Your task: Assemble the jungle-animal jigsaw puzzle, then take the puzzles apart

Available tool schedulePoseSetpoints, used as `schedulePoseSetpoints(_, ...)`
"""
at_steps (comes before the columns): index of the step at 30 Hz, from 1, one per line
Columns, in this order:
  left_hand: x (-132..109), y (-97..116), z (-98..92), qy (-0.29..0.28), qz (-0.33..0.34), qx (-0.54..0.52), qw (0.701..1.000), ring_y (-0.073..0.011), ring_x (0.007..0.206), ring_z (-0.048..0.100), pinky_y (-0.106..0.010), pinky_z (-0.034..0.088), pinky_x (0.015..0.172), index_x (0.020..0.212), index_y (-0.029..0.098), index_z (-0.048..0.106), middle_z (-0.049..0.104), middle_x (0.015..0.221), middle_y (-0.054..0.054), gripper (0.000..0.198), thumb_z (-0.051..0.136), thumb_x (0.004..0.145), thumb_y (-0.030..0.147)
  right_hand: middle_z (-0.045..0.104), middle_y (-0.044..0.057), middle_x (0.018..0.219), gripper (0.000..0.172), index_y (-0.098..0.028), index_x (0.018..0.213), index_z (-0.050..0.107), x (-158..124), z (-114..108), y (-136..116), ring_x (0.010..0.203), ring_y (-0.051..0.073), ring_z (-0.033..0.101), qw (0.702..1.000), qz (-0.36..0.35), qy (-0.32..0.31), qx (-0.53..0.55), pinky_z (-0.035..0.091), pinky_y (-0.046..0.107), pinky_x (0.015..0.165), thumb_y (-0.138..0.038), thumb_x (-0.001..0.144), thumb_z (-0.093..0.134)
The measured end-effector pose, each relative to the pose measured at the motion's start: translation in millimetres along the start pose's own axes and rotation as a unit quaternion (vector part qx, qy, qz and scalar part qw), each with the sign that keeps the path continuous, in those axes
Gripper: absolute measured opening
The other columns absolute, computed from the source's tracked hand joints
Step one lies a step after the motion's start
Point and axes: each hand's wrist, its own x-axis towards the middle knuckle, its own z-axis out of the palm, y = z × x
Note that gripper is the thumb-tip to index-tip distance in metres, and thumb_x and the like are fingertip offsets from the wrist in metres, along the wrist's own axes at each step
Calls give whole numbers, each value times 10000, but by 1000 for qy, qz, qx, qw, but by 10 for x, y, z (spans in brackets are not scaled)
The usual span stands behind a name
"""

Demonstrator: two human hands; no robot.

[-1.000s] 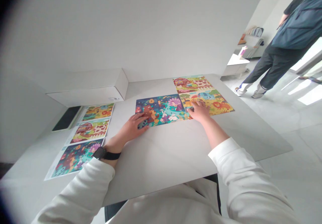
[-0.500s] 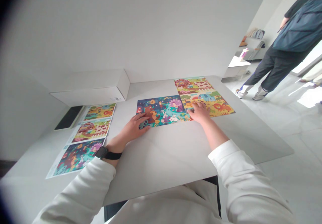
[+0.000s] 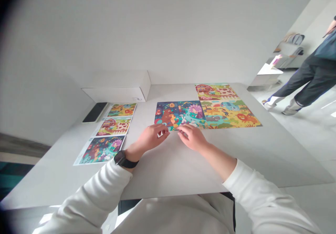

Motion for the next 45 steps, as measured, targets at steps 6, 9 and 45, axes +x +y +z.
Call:
schedulePoseSetpoints(6, -126, 100, -100, -124, 5, 32, 992, -144, 631, 520, -297, 271, 604, 767, 208, 672, 681, 725, -14, 379, 598, 1034, 466, 800, 40, 995, 199, -259, 1088, 753, -59, 148, -216, 898, 214, 752, 996, -53, -72, 8, 577, 344, 830, -142, 992, 624)
schedulePoseSetpoints(9, -154, 97, -123, -179, 18, 53, 982, -154, 663, 547, -307, 264, 616, 780, 215, 687, 710, 766, -21, 405, 574, 1043, 502, 782, 39, 910, 161, -246, 1015, 763, -63, 152, -259, 841, 211, 734, 995, -56, -82, -6, 551, 331, 780, -153, 1003, 632)
schedulePoseSetpoints(45, -75, -67, -22, -31, -12, 27, 999, -258, 1139, 709, -392, 544, 1015, 1176, 240, 759, 777, 1175, -88, 229, 618, 1019, 328, 785, 88, 1159, 274, -275, 1188, 791, 13, -126, 115, 1121, 283, 712, 993, 24, -21, -110, 557, 452, 1046, -292, 1035, 564)
